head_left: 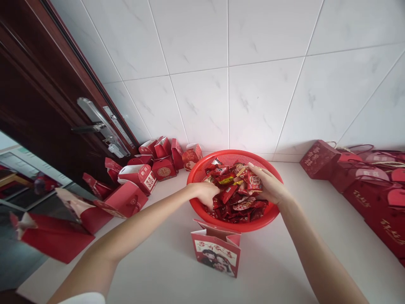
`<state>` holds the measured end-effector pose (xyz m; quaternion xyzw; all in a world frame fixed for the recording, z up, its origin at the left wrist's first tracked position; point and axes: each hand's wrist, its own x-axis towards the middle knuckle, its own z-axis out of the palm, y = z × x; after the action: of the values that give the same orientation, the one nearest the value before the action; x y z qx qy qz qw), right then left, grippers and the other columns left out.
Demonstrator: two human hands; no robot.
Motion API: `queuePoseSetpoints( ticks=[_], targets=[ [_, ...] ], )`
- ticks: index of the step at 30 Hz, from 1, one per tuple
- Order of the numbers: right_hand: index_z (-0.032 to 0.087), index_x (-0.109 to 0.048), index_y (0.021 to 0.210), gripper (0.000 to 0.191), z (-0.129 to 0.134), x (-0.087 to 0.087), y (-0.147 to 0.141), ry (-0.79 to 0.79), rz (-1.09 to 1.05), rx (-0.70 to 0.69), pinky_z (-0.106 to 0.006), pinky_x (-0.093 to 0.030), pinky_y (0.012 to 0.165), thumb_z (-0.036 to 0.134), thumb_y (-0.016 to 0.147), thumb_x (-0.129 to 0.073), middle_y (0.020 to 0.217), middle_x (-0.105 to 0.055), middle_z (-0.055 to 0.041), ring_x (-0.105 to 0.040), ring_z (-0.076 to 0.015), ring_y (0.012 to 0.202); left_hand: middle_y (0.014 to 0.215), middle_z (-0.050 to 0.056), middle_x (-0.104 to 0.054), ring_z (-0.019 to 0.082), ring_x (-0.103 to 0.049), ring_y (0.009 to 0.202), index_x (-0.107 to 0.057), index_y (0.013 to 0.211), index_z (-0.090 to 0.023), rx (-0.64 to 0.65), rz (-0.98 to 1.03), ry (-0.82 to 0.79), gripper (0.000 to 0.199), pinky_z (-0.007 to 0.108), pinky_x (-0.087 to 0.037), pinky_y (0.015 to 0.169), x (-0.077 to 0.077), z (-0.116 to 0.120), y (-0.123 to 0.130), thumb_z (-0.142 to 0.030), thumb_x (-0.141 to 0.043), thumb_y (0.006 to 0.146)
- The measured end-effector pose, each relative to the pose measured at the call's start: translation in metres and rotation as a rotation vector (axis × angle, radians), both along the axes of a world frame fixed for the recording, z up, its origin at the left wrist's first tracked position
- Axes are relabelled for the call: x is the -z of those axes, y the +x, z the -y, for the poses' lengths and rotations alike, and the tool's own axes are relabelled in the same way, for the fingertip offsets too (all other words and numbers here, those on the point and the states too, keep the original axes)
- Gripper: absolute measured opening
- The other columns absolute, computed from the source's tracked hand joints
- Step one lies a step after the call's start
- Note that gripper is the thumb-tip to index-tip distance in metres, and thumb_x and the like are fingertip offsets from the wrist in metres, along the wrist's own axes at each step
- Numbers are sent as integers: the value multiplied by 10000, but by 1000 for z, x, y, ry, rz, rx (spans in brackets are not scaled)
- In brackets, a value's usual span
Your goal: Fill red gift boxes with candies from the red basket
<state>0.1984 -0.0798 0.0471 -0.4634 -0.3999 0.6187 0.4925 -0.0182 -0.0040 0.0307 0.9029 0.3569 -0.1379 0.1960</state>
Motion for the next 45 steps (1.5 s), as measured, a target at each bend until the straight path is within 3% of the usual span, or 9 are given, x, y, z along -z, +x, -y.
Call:
queuePoseSetpoints(
  ticks=[4, 12, 21, 25, 29, 35, 42, 45],
  targets=[
    [203, -715, 952, 398, -1, 0, 1, 16, -39, -20, -269, -518, 444, 589, 859, -682, 688, -754, -68, -692, -213, 552, 849, 58, -733, 246, -647, 764, -742, 982, -188, 55, -167, 3, 376, 279, -441, 617, -5, -3, 0, -279, -804, 622],
    [189, -711, 975, 423, -4, 3, 1, 76, -23, -20, -239, -455, 400, 596, 869, -668, 655, -729, -54, -637, -173, 481, 845, 16, -748, 167, -664, 755, -699, 1255, -158, -47, 153, -193, 517, 219, -450, 678, -2, -6, -13, -179, -727, 740],
    [220, -707, 954, 406, -2, 2, 0, 56, 3, 9, -269, -458, 416, 609, 837, -686, 613, -702, -42, -616, -189, 483, 877, 41, -746, 174, -673, 770, -723, 1205, -142, -170, 429, -169, 404, 246, -494, 729, 4, -12, -13, -246, -685, 817],
    [238, -700, 922, 386, -1, 2, 1, 88, 61, 9, -278, -482, 441, 615, 844, -667, 630, -700, -39, -643, -205, 531, 1004, 47, -776, 187, -698, 884, -749, 1100, -170, -212, 510, -65, 285, 265, -515, 819, 5, -14, -11, -200, -650, 835],
    [229, -703, 936, 395, -2, 3, 2, 93, 76, 13, -273, -479, 444, 611, 844, -665, 627, -696, -38, -638, -199, 527, 1010, 50, -781, 198, -705, 913, -750, 1056, -175, -245, 566, 34, 241, 288, -521, 850, 4, -14, -7, -195, -591, 875],
    [218, -696, 860, 382, -4, 0, 2, 67, 19, 118, -264, -461, 405, 597, 810, -707, 580, -675, -19, -584, -169, 451, 1041, 60, -768, 214, -698, 1004, -736, 992, -165, -309, 713, 120, 203, 317, -515, 927, 1, -17, 1, -177, -548, 918],
    [232, -655, 830, 434, -9, 6, 4, 116, -14, 252, -330, -527, 436, 639, 719, -755, 692, -749, -69, -675, -246, 536, 1114, 76, -710, 215, -666, 1033, -762, 1020, -196, -170, 612, 365, 235, 343, -501, 964, -8, -15, 10, -118, -588, 883],
    [248, -611, 798, 429, -13, 10, 7, 153, -14, 317, -327, -519, 443, 645, 702, -742, 676, -739, -59, -699, -261, 587, 1071, 62, -727, 194, -683, 942, -772, 1012, -205, 4, 561, 288, 212, 306, -504, 889, -15, -1, 16, -166, -592, 906]
  ],
)
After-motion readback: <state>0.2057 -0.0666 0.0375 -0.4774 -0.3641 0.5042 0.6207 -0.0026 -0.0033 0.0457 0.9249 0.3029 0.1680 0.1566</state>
